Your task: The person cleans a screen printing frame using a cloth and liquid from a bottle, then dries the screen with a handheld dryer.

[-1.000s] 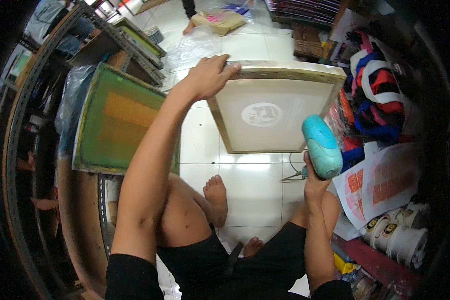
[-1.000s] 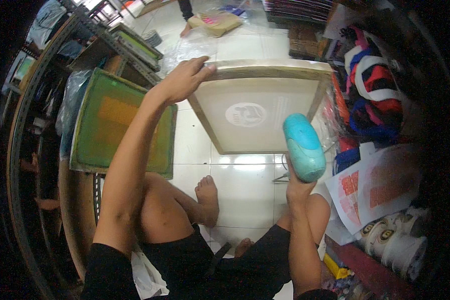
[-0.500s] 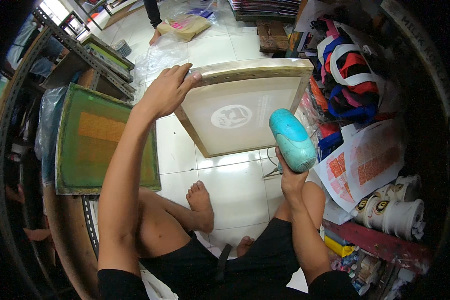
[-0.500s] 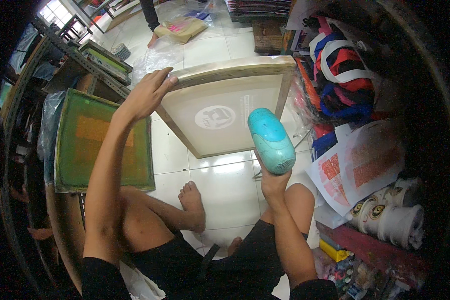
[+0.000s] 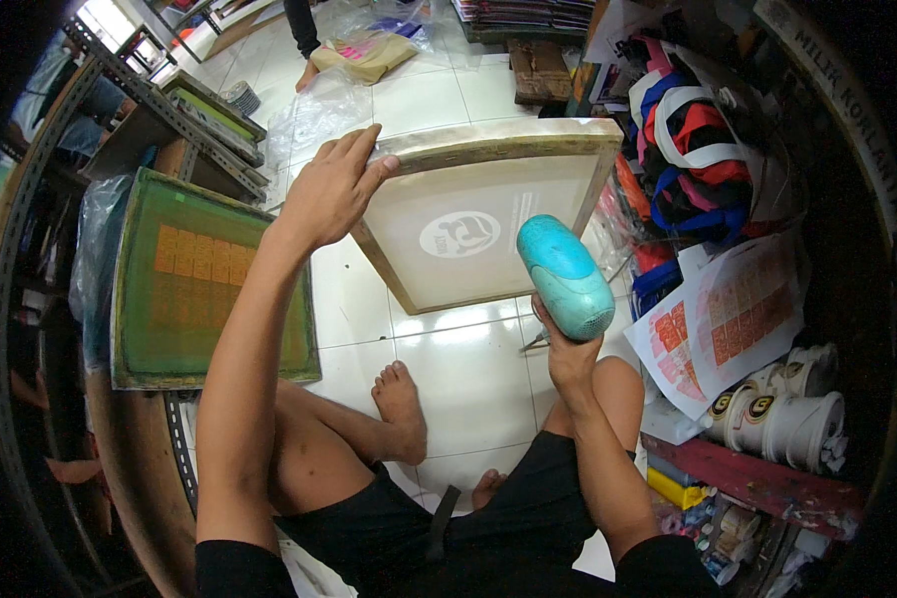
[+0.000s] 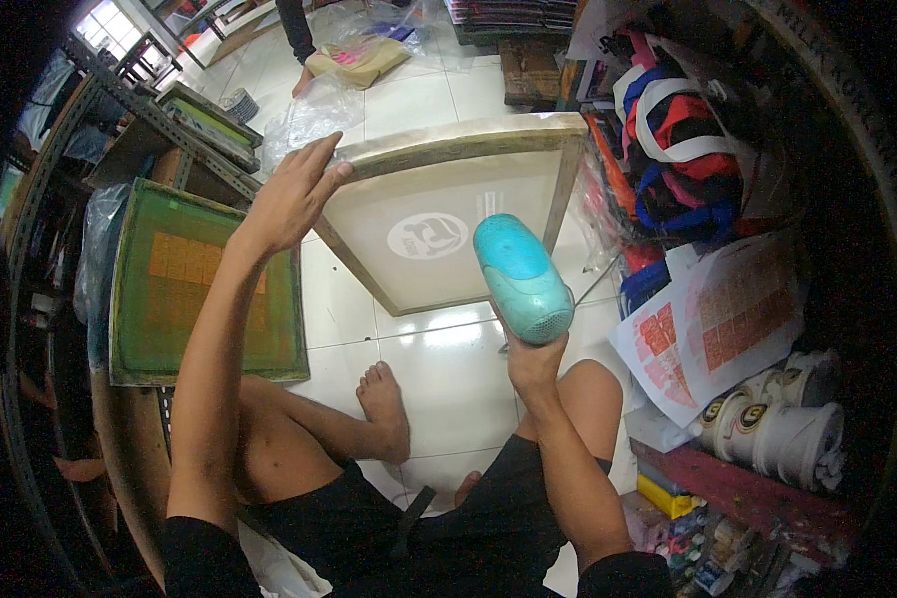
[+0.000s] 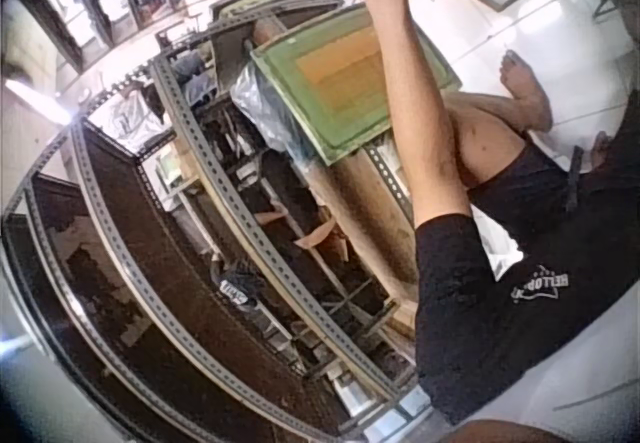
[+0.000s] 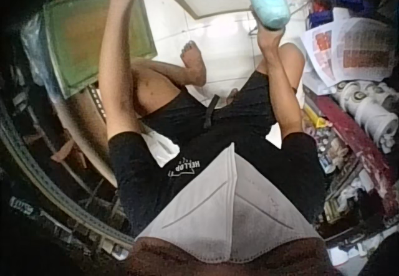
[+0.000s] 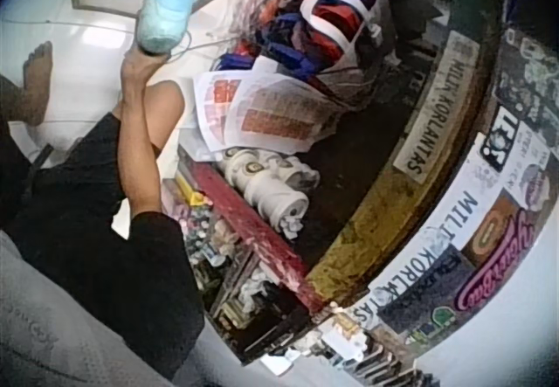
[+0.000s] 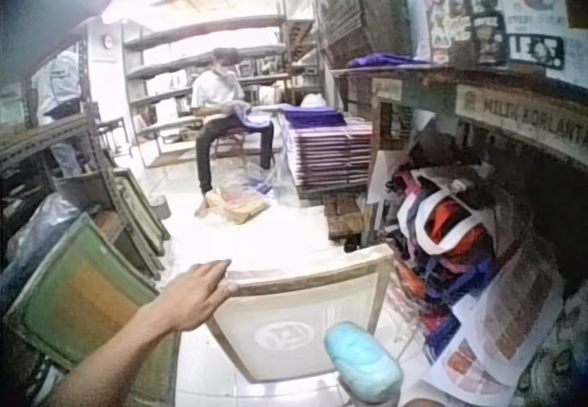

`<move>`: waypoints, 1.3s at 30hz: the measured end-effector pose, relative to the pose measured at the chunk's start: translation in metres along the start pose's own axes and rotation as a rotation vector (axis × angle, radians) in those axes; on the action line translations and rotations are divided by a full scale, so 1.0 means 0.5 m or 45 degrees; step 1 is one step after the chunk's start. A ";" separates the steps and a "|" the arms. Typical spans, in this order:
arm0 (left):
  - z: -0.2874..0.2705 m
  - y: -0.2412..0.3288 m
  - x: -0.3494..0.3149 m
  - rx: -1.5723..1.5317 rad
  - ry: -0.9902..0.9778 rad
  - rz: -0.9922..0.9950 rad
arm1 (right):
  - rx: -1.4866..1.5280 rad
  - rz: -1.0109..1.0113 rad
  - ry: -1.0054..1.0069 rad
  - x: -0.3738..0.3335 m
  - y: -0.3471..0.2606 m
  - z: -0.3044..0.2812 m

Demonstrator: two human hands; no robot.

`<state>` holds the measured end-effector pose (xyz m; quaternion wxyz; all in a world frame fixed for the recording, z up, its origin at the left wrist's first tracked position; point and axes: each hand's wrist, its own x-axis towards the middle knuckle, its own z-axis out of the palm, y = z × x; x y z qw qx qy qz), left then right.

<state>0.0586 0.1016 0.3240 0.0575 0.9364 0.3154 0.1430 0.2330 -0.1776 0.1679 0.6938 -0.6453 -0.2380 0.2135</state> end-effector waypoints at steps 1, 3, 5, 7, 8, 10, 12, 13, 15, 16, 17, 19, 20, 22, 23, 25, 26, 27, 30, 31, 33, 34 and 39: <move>0.002 -0.004 0.000 0.013 0.009 0.001 | -0.029 -0.026 -0.018 -0.003 0.005 -0.001; 0.002 -0.003 0.002 0.029 0.021 0.007 | -0.088 -0.080 -0.051 -0.006 0.001 0.002; 0.002 0.003 0.006 0.034 0.028 0.021 | -0.236 -0.057 -0.025 -0.010 0.071 -0.017; 0.001 0.004 0.006 0.040 0.021 0.016 | -0.316 -0.042 -0.020 -0.013 0.097 -0.021; -0.002 0.006 0.005 0.044 0.019 0.011 | -0.322 -0.039 -0.025 -0.015 0.093 -0.015; -0.005 0.013 0.004 0.015 -0.046 -0.044 | -0.320 -0.047 -0.026 -0.018 0.084 -0.006; -0.011 0.016 0.004 0.005 -0.069 -0.063 | -0.309 -0.068 -0.044 -0.020 0.079 0.001; -0.009 0.015 0.003 0.007 -0.061 -0.058 | -0.311 -0.077 -0.069 -0.020 0.078 0.003; -0.010 0.015 0.005 0.021 -0.060 -0.049 | -0.334 -0.072 -0.136 -0.018 0.083 0.004; -0.009 0.013 0.006 0.044 -0.033 -0.030 | -0.339 -0.059 -0.153 -0.017 0.088 0.006; -0.006 0.013 0.006 0.063 -0.005 -0.013 | -0.338 -0.022 -0.140 -0.019 0.096 0.009; 0.000 0.011 0.012 0.073 0.023 0.009 | -0.343 0.059 -0.139 -0.018 0.109 0.005; -0.001 0.008 0.012 0.068 0.021 0.006 | -0.347 0.105 -0.161 -0.019 0.097 0.009; -0.001 0.004 0.011 0.063 0.016 -0.006 | -0.346 0.153 -0.204 -0.018 0.081 0.014; 0.000 0.006 0.012 0.062 0.012 -0.011 | -0.341 0.155 -0.221 -0.019 0.075 0.013; -0.001 0.003 0.011 0.062 0.006 -0.024 | -0.315 0.161 -0.261 -0.019 0.067 0.016; -0.001 0.006 0.014 0.057 0.010 -0.020 | -0.299 0.159 -0.273 -0.017 0.055 0.016; -0.002 0.008 0.017 0.052 0.013 -0.017 | -0.283 0.156 -0.286 -0.016 0.048 0.015; -0.005 0.014 0.017 0.072 -0.005 -0.033 | -0.390 0.086 -0.210 -0.022 0.071 0.018; -0.005 0.015 0.019 0.072 0.004 -0.024 | -0.416 0.076 -0.199 -0.021 0.077 0.017; 0.001 0.008 0.014 0.077 0.017 -0.017 | -0.435 0.108 -0.232 -0.024 0.043 0.025; 0.004 0.005 0.012 0.082 0.026 -0.005 | -0.397 0.096 -0.248 -0.024 0.034 0.028; -0.001 0.009 0.009 0.070 0.039 0.021 | -0.296 -0.168 -0.210 -0.024 0.042 0.041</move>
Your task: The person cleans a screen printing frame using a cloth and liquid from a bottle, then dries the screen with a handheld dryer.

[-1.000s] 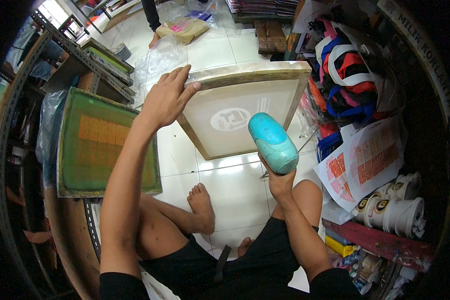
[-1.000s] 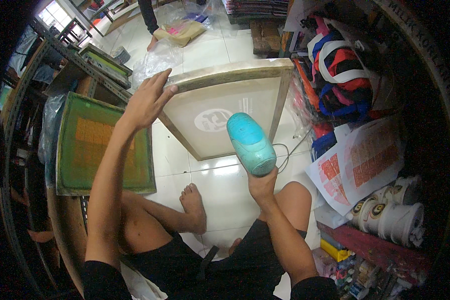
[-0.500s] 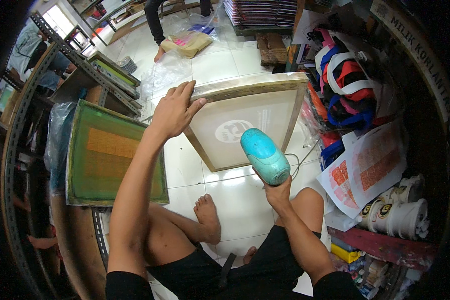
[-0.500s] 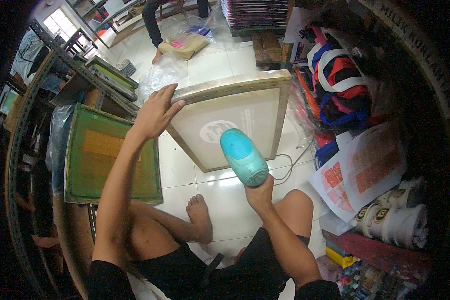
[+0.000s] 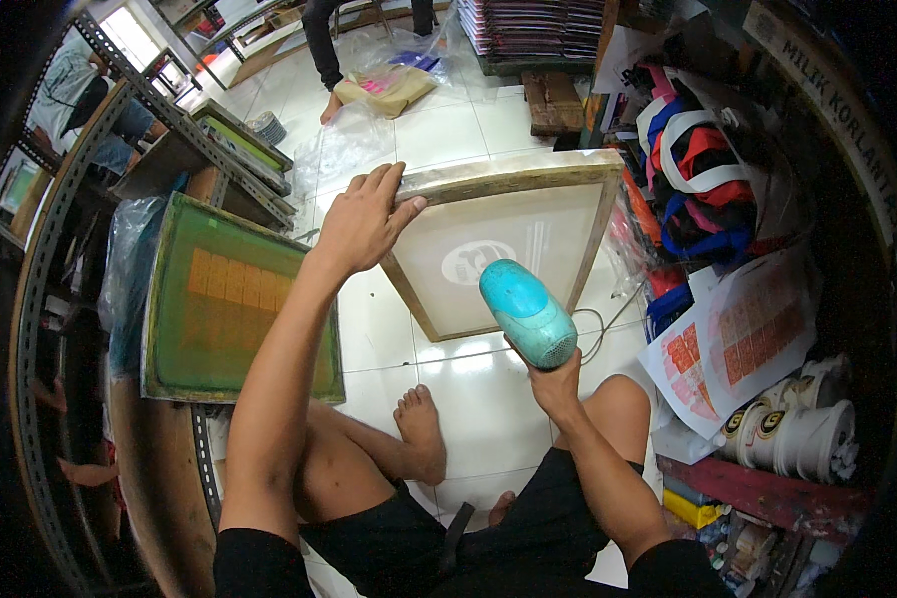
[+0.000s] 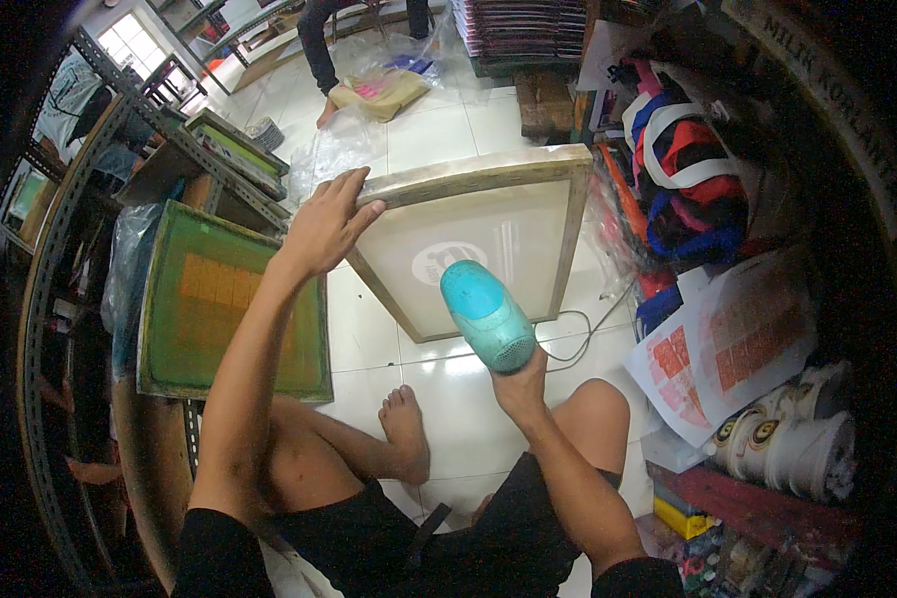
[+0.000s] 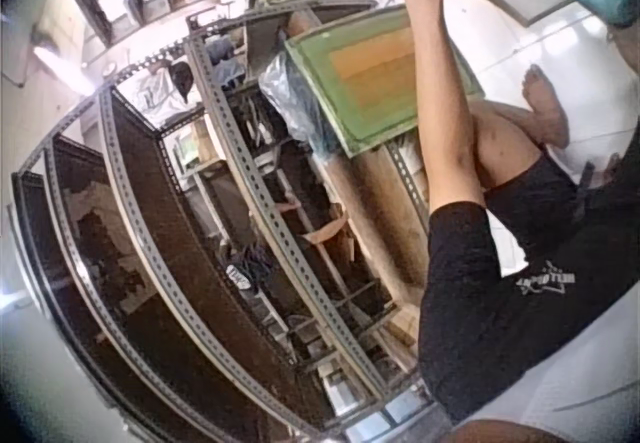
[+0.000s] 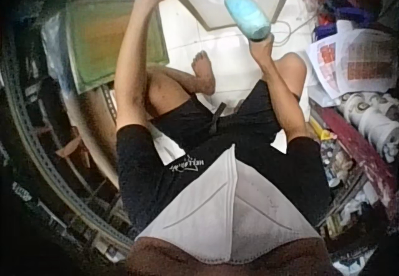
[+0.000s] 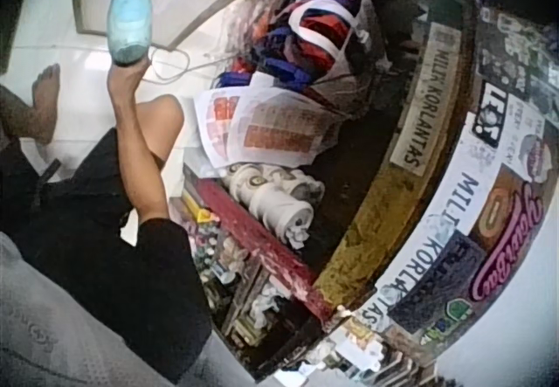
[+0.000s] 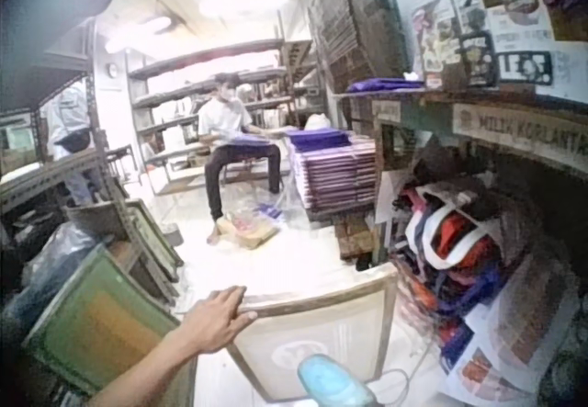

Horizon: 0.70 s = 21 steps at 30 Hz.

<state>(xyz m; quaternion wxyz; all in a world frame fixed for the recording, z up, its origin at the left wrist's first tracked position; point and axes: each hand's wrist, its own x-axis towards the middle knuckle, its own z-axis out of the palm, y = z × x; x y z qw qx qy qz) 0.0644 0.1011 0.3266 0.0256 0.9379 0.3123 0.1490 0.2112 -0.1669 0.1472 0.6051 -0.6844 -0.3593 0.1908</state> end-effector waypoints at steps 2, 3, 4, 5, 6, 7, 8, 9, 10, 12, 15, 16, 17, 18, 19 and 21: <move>-0.008 0.006 -0.001 -0.026 -0.071 -0.057 | 0.021 0.135 -0.052 -0.004 -0.016 -0.006; -0.011 0.008 -0.001 -0.039 -0.106 -0.087 | 0.031 0.202 -0.079 -0.004 -0.031 -0.008; -0.011 0.008 -0.002 -0.035 -0.113 -0.084 | 0.020 0.229 -0.093 -0.006 -0.038 -0.008; -0.012 0.009 -0.001 -0.030 -0.119 -0.080 | 0.011 0.255 -0.105 -0.008 -0.045 -0.010; -0.013 0.009 -0.001 -0.025 -0.124 -0.075 | 0.001 0.281 -0.117 -0.008 -0.048 -0.011; -0.012 0.007 0.000 -0.024 -0.111 -0.066 | 0.021 0.228 -0.118 -0.007 -0.043 -0.011; -0.011 0.005 0.001 -0.025 -0.099 -0.057 | 0.040 0.177 -0.120 -0.006 -0.038 -0.009; -0.009 0.004 0.000 -0.027 -0.087 -0.049 | 0.058 0.127 -0.122 -0.007 -0.035 -0.009; -0.007 0.002 -0.001 -0.033 -0.097 -0.057 | 0.030 0.126 -0.089 -0.011 -0.032 -0.010; -0.011 0.005 0.000 -0.045 -0.116 -0.074 | -0.017 0.137 -0.051 -0.013 -0.046 -0.009; -0.009 0.003 -0.001 -0.037 -0.097 -0.060 | -0.061 0.193 -0.098 -0.008 -0.059 -0.013; -0.008 0.002 -0.001 -0.039 -0.097 -0.064 | -0.066 0.197 -0.091 -0.008 -0.058 -0.013; -0.008 0.003 0.000 -0.042 -0.099 -0.066 | -0.072 0.202 -0.080 -0.010 -0.055 -0.012; -0.007 0.003 0.001 -0.045 -0.100 -0.068 | -0.077 0.207 -0.069 -0.011 -0.052 -0.010; -0.005 0.001 0.001 -0.025 -0.080 -0.053 | -0.093 0.183 -0.046 -0.012 -0.050 -0.009; -0.002 -0.003 0.000 0.014 -0.038 -0.025 | -0.127 0.135 -0.002 -0.013 -0.047 -0.006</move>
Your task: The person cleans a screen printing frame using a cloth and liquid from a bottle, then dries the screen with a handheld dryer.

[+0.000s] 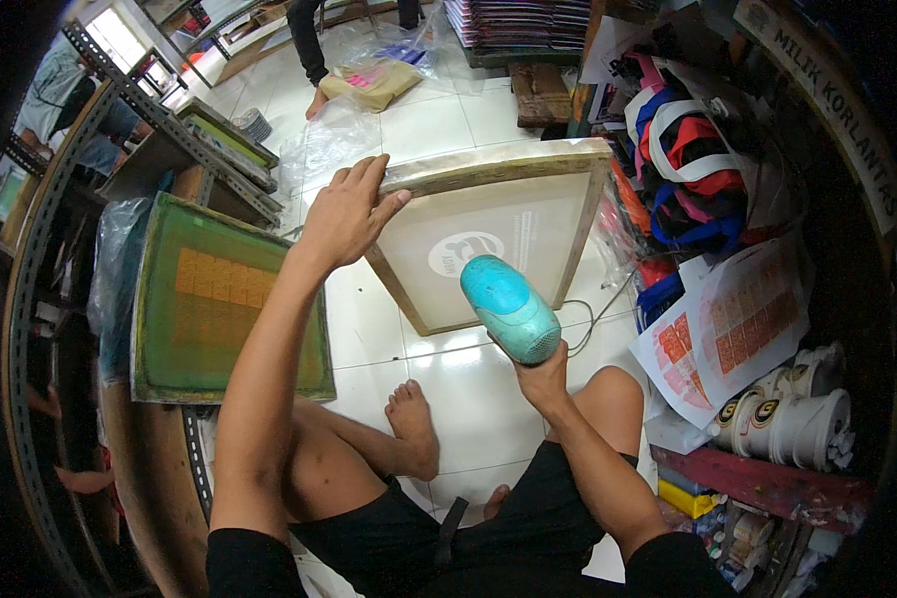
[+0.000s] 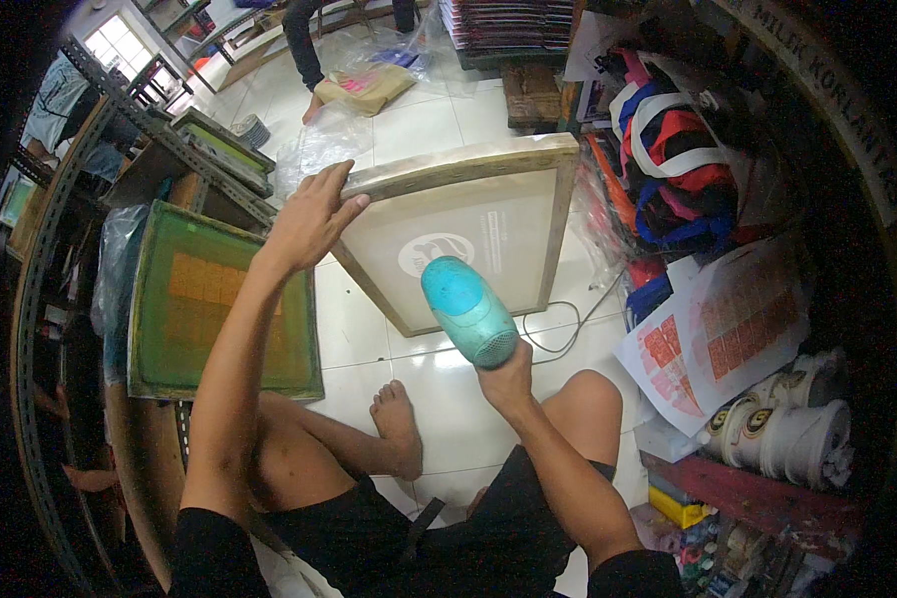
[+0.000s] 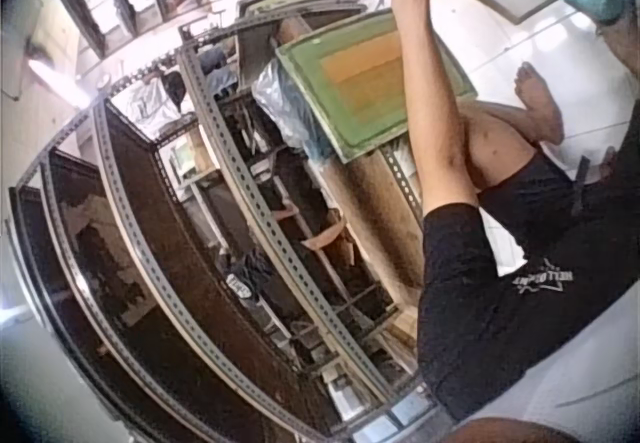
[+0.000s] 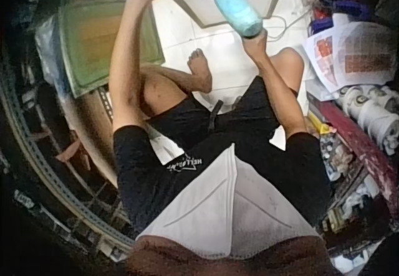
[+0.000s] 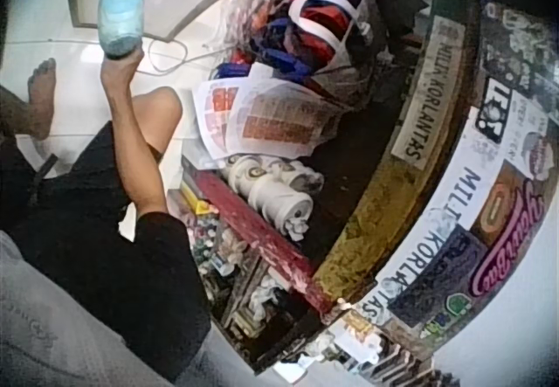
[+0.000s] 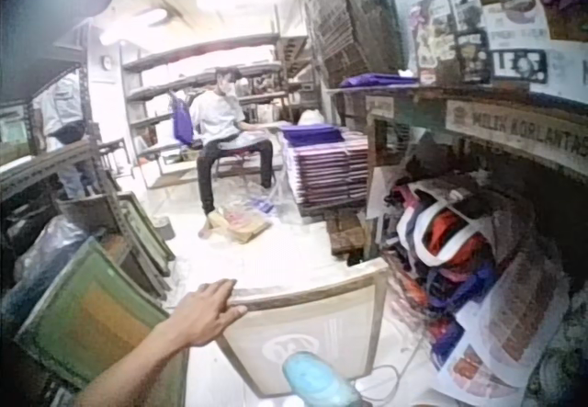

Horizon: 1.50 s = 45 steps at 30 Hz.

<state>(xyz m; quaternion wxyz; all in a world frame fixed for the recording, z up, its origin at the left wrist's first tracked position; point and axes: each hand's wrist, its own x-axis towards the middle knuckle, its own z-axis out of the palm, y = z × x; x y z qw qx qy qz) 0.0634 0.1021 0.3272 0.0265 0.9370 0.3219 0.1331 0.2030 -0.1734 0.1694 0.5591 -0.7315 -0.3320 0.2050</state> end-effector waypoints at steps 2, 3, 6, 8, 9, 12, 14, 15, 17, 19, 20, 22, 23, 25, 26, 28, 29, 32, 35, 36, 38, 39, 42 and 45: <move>0.002 0.000 0.001 -0.003 -0.001 -0.002 | 0.010 -0.019 -0.025 0.003 0.007 0.001; 0.001 0.001 0.001 -0.004 -0.002 -0.003 | 0.015 -0.029 -0.038 0.004 0.009 0.001; 0.002 0.000 0.005 -0.003 -0.002 -0.003 | 0.063 -0.026 -0.073 0.008 0.012 0.000; 0.002 -0.001 0.006 -0.011 -0.004 -0.016 | 0.056 -0.054 -0.028 0.007 0.010 0.002; 0.003 -0.001 0.007 -0.015 -0.005 -0.022 | 0.052 -0.067 -0.005 0.006 0.007 0.002; 0.005 -0.003 0.009 0.000 -0.001 -0.013 | 0.020 -0.047 0.011 0.005 -0.008 -0.002; 0.005 -0.004 0.009 -0.003 -0.003 -0.012 | -0.002 -0.034 0.006 0.006 -0.007 -0.003; 0.005 -0.005 0.009 -0.004 -0.005 -0.012 | -0.013 -0.028 0.003 0.007 -0.008 -0.003; 0.006 -0.006 0.010 -0.005 -0.001 -0.008 | 0.024 -0.014 0.001 0.008 -0.014 -0.004; 0.008 -0.007 0.012 -0.002 0.001 -0.006 | 0.036 -0.020 0.002 0.009 -0.010 -0.004; 0.008 -0.007 0.014 0.004 0.003 -0.006 | 0.031 -0.035 0.004 0.011 -0.004 -0.003; 0.009 -0.006 0.015 0.011 0.003 -0.002 | 0.010 -0.047 0.012 0.010 0.003 -0.002; 0.007 -0.005 0.014 0.014 0.001 -0.002 | -0.005 -0.043 0.016 0.010 -0.001 -0.003; 0.004 -0.002 0.014 0.003 -0.029 -0.023 | -0.005 -0.013 0.007 0.010 -0.009 -0.004; 0.001 0.001 0.014 -0.012 -0.056 -0.044 | 0.008 0.014 -0.004 0.011 -0.013 -0.006; 0.000 0.002 0.015 -0.022 -0.081 -0.062 | 0.027 0.043 -0.015 0.013 -0.018 -0.008; 0.001 0.001 0.015 -0.018 -0.079 -0.059 | 0.032 0.044 -0.017 0.012 -0.019 -0.008; 0.004 -0.005 0.015 0.014 -0.041 -0.027 | 0.008 0.095 -0.030 0.011 -0.015 -0.008; 0.008 -0.008 0.015 0.019 -0.023 -0.006 | 0.007 0.112 -0.035 0.010 -0.018 -0.011; 0.008 -0.008 0.015 0.016 -0.022 -0.003 | 0.021 0.111 -0.039 0.011 -0.018 -0.011; 0.006 -0.007 0.014 0.020 -0.024 0.000 | 0.055 0.111 -0.050 0.013 -0.013 -0.010; 0.005 -0.006 0.014 0.023 -0.024 0.002 | 0.075 0.112 -0.057 0.015 -0.010 -0.010; -0.003 0.001 0.012 -0.020 -0.085 -0.061 | 0.072 0.132 -0.120 0.017 -0.011 -0.012; -0.003 0.001 0.010 -0.038 -0.103 -0.074 | 0.058 0.118 -0.075 0.013 -0.005 -0.009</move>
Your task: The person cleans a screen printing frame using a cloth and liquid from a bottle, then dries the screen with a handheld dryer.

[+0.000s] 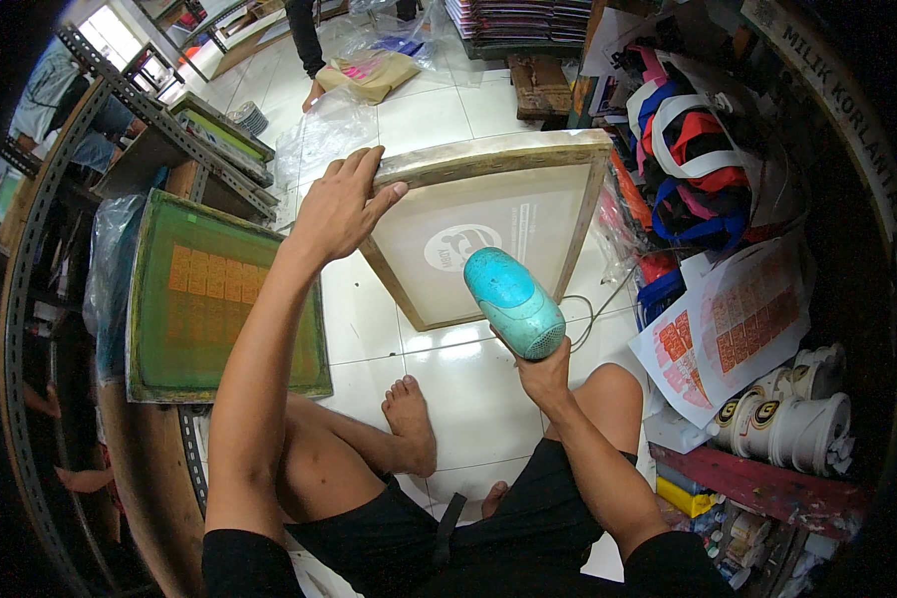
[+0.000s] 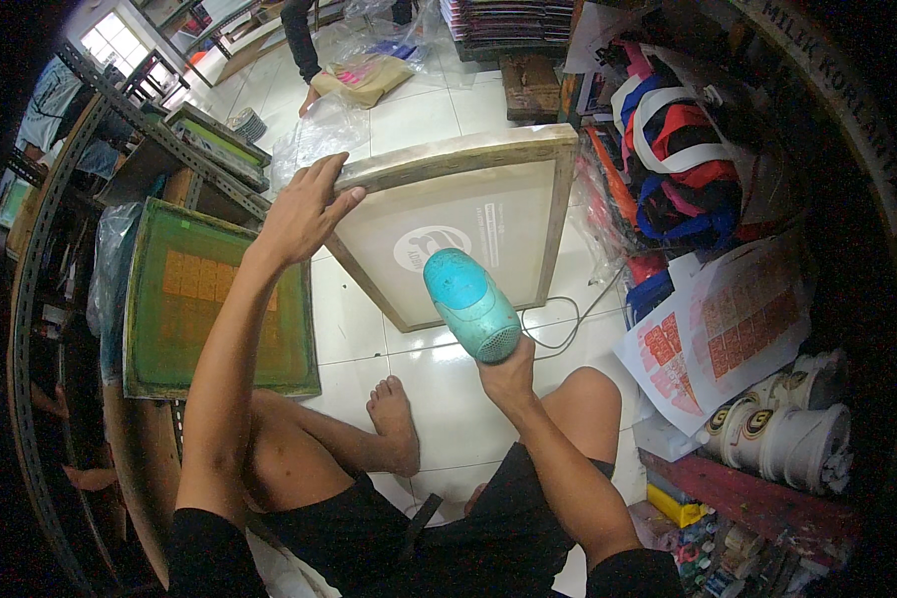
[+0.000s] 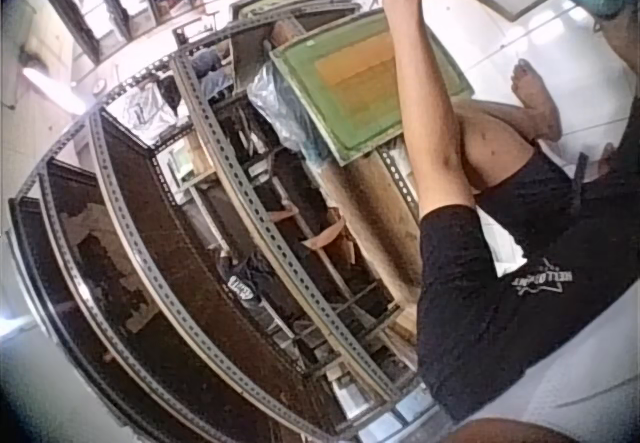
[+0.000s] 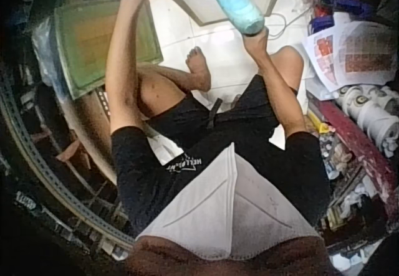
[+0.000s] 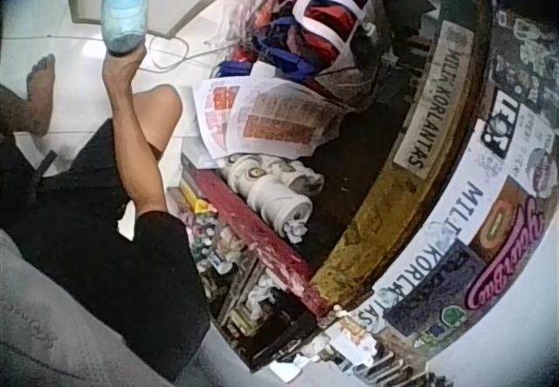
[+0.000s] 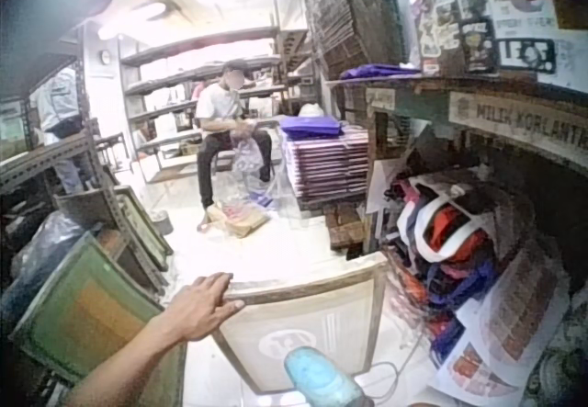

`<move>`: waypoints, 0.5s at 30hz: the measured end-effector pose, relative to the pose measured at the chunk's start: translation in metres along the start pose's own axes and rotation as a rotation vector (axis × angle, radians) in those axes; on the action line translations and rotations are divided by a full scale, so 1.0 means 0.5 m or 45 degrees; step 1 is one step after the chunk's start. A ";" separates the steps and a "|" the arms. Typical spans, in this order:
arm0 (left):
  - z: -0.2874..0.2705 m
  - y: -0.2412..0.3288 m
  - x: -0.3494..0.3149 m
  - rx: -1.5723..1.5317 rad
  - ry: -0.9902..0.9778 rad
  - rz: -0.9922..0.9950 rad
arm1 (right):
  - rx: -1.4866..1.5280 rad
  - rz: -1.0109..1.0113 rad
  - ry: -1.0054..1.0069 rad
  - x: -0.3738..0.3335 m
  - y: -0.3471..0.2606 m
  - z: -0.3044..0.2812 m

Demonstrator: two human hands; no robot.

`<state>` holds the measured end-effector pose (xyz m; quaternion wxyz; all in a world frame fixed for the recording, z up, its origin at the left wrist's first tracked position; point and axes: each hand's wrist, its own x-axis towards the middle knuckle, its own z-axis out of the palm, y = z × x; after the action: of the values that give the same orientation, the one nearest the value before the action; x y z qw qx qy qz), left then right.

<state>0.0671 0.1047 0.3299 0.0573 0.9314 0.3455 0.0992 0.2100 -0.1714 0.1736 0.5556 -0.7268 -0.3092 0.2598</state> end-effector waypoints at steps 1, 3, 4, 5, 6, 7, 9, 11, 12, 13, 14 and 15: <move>0.003 -0.002 -0.001 0.015 0.021 0.016 | 0.017 0.000 -0.006 0.001 0.002 0.001; 0.003 -0.002 0.002 0.046 0.071 0.058 | 0.053 -0.006 -0.006 0.002 -0.003 -0.002; 0.003 -0.003 0.004 0.055 0.077 0.065 | 0.047 -0.003 -0.017 0.005 0.006 -0.003; 0.004 -0.003 0.005 0.064 0.080 0.067 | 0.040 0.002 -0.034 0.009 0.019 0.000; 0.006 -0.003 0.006 0.073 0.084 0.070 | 0.033 0.008 -0.049 0.011 0.031 0.001; 0.006 -0.003 0.006 0.050 0.061 0.057 | 0.058 0.001 -0.020 0.010 0.043 0.001; -0.001 0.000 0.003 0.006 0.014 0.027 | 0.110 -0.010 0.033 0.006 0.039 0.005; 0.000 0.000 0.002 0.001 0.009 0.018 | 0.107 -0.003 0.046 0.005 0.028 0.004; 0.000 0.000 0.002 -0.002 0.007 0.014 | 0.106 -0.001 0.053 0.005 0.024 0.003; 0.000 0.000 0.002 0.006 0.005 0.012 | 0.085 -0.045 0.044 0.007 0.032 0.004; 0.000 0.002 0.002 0.013 0.004 0.012 | 0.064 -0.089 0.037 0.011 0.039 0.005; -0.001 0.003 0.002 0.020 0.003 0.012 | 0.043 -0.133 0.031 0.013 0.046 0.005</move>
<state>0.0686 0.1043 0.3307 0.0491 0.9333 0.3421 0.0978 0.2162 -0.1696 0.1504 0.5843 -0.7032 -0.3356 0.2269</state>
